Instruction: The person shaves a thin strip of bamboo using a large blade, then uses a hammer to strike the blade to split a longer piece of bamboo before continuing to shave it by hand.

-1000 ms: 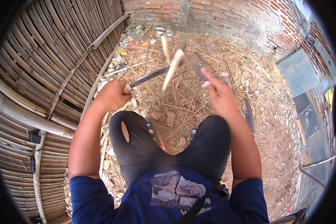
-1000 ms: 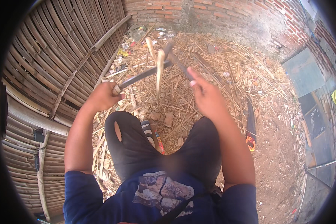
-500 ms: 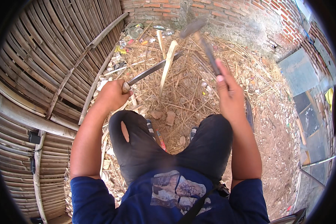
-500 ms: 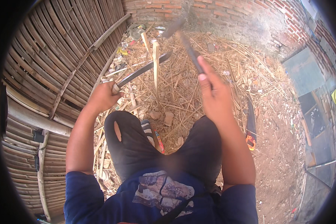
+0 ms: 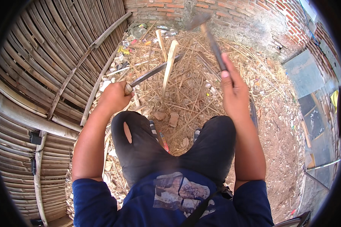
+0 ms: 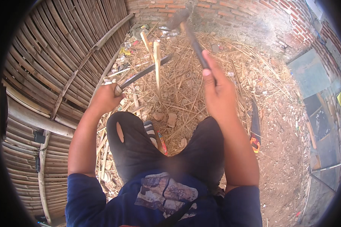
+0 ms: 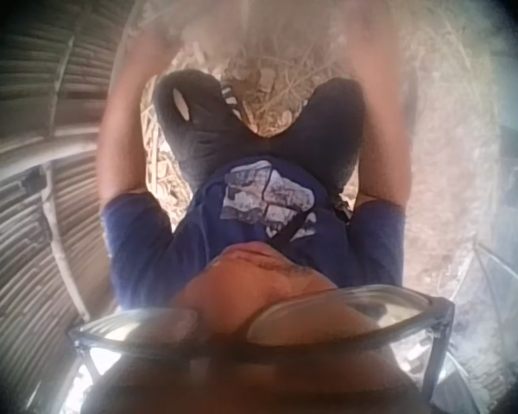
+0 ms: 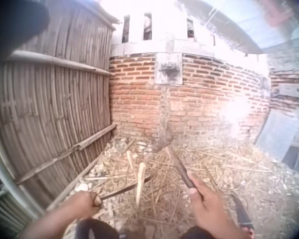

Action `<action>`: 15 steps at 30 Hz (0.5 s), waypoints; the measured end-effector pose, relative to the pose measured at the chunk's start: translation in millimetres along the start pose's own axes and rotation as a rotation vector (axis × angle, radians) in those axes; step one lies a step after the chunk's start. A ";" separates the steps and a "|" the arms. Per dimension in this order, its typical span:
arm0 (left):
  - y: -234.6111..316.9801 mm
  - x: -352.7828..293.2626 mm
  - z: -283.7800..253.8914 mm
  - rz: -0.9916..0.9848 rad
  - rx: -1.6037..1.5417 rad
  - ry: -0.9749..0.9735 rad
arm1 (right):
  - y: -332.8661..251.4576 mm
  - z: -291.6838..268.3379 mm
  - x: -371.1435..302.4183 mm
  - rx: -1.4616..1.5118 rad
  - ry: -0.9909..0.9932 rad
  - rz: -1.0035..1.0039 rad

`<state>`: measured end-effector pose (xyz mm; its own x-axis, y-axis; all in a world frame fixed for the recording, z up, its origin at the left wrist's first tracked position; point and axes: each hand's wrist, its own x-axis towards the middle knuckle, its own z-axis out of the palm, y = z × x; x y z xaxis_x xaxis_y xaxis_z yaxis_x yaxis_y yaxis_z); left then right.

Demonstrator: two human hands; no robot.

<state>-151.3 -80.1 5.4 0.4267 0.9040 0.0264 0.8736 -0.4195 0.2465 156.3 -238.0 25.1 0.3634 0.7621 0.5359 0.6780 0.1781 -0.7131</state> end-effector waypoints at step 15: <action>-7.1 3.7 15.9 -0.003 0.017 -0.019 | 3.0 16.5 -3.8 0.084 0.071 -0.050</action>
<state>-152.2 -75.0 -11.7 0.4285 0.9035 0.0073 0.8785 -0.4184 0.2306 146.4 -230.0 13.4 0.3765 0.7056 0.6003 0.6417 0.2688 -0.7183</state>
